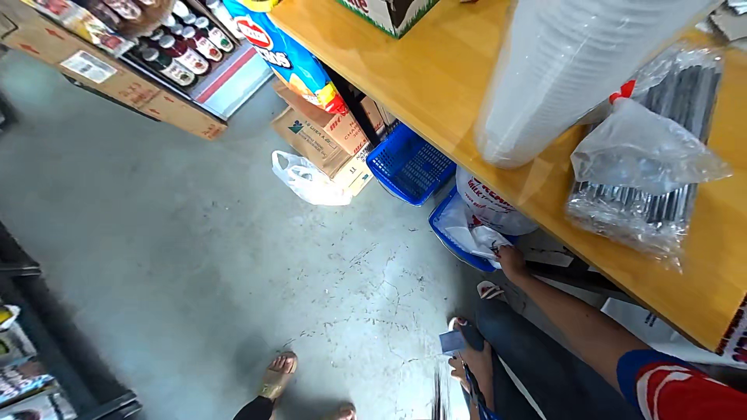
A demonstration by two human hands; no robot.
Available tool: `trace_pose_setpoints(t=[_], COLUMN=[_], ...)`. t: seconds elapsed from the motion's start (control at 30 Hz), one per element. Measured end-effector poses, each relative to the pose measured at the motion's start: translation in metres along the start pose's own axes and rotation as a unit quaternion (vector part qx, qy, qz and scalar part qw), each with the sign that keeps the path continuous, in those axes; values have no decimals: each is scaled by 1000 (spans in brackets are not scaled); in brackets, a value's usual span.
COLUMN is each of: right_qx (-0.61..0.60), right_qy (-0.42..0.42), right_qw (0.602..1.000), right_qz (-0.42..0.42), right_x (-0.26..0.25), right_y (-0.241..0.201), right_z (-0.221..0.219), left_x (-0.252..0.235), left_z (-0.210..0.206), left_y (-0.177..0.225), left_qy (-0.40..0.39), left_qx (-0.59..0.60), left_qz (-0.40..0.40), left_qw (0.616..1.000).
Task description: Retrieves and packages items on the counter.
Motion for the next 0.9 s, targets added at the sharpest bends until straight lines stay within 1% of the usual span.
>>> trace_pose_setpoints(t=[0.07, 0.1, 0.13, 0.23, 0.27, 0.37, 0.47, 0.5, 0.57, 0.67, 0.73, 0.8, 0.9], right_qx=[-28, -33, -32, -24, -24, -19, -86, -123, -175, -174, -153, -146, -170], right_qy=[22, 31, 38, 51, 51, 44, 68, 78, 88, 87, 95, 95, 74], right_qw=[999, 999, 998, 998, 998, 999, 994, 989, 978, 979, 983, 985, 983], right_qz=[17, 22, 27, 19, 11, -10, -23, -36, -66, -61, -37, -21, -11], right_x=[10, 17, 23, 37, 39, 45, 51, 51, 52, 47, 42, 41, 44], right_y=[-4, -7, -9, -10, -9, -13, -22, -23, -24, -30, -35, -40, -52], right_z=[15, 25, 34, 56, 62, 77, 100, 106, 117, 123, 123, 126, 142], left_x=[13, 12, 5, -20, -24, -12, 0, 11, 45, 75, 87, 92, 96], left_z=[8, 0, -15, -72, -84, -84, -96, -91, -62, -33, -27, -31, -37], left_y=[2, -3, -12, -48, -55, -54, -62, -59, -40, -20, -16, -17, -18], left_qy=[5, 15, 27, 77, 84, 57, 59, 58, 15, -41, -54, -49, -42], left_qx=[48, 67, 63, 29, 10, -38, -20, -2, 6, -46, -48, -38, -38], left_qz=[-41, -59, -62, -26, -22, -9, -15, -18, -23, -5, 4, 4, -5], left_qw=[998, 996, 996, 996, 996, 998, 998, 998, 1000, 998, 997, 998, 998])
Point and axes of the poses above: each hand's wrist, its own x-axis away from the middle knuckle, its own z-axis out of the back of the hand, y = z × x, the point moved 6 cm from there along -x, towards the middle knuckle, and after that the axes turned 6 degrees about y, right-handed, at the moved point
